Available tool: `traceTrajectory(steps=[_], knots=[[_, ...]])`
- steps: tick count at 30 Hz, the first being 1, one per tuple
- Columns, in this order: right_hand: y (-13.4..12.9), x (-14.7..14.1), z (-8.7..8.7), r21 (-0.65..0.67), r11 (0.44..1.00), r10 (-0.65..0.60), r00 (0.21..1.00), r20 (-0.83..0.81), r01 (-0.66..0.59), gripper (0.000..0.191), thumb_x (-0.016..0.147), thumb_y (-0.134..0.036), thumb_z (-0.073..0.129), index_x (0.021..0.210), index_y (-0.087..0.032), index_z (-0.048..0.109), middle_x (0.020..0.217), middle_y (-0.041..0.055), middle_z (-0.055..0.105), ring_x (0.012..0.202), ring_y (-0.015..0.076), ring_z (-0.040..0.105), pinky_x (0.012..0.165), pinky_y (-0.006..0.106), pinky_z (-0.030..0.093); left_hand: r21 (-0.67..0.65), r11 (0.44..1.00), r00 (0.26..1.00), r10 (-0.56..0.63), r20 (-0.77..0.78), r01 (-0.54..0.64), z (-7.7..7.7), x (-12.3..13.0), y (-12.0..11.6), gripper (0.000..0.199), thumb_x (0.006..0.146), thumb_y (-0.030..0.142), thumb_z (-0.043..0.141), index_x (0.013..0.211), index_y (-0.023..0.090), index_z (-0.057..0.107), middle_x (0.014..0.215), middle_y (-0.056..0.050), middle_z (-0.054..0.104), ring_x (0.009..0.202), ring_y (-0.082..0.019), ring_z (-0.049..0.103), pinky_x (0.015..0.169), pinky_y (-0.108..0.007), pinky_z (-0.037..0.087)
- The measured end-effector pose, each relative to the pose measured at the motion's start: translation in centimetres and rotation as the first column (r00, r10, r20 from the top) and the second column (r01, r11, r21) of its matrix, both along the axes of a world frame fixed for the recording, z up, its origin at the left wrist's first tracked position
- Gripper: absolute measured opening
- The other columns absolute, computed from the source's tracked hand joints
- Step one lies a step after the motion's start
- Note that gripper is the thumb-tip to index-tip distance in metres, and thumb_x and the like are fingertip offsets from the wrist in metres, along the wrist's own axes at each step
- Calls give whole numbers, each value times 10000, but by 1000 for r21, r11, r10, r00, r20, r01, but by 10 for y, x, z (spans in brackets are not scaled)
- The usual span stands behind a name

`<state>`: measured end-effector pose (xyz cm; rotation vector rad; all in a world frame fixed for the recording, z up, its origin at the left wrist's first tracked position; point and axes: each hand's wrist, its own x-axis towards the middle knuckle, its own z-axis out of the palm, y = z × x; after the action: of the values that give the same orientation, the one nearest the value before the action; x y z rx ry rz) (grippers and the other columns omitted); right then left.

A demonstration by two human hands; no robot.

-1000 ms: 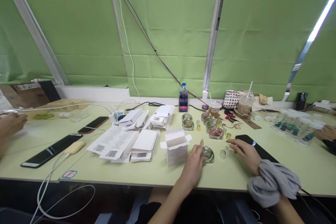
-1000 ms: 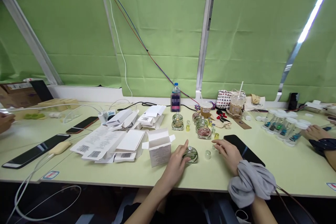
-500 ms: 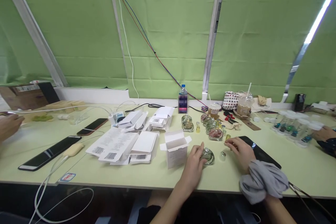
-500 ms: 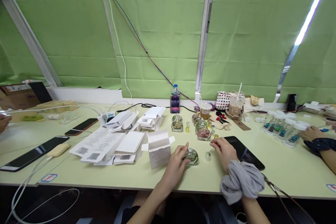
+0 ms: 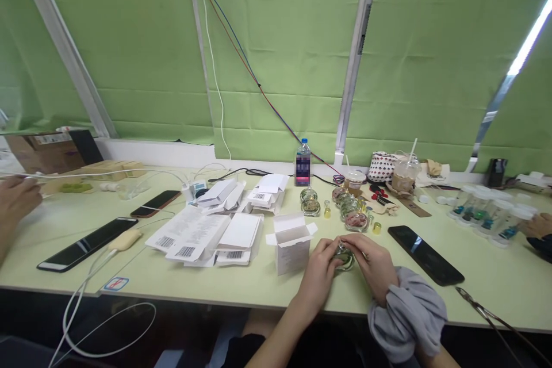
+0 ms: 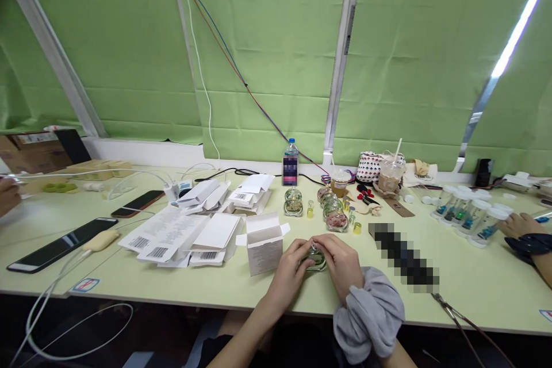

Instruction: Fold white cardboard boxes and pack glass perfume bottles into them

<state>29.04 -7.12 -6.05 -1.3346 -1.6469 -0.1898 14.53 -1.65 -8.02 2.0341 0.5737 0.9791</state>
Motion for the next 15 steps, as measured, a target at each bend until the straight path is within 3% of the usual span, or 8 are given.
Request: traceTrajectory(steps=[15], knots=[[-1,-2,2,27,1000,-13,1000,-5,13,217,911,-254,481,891,-213,693,837,39,747,758,200,709,699,311,581,16,1000,1000,-10,-1,10,-1,1,1,492,820,49,473,1248,276,559,1049,-40,576,988,-178,550,907,-284,436]])
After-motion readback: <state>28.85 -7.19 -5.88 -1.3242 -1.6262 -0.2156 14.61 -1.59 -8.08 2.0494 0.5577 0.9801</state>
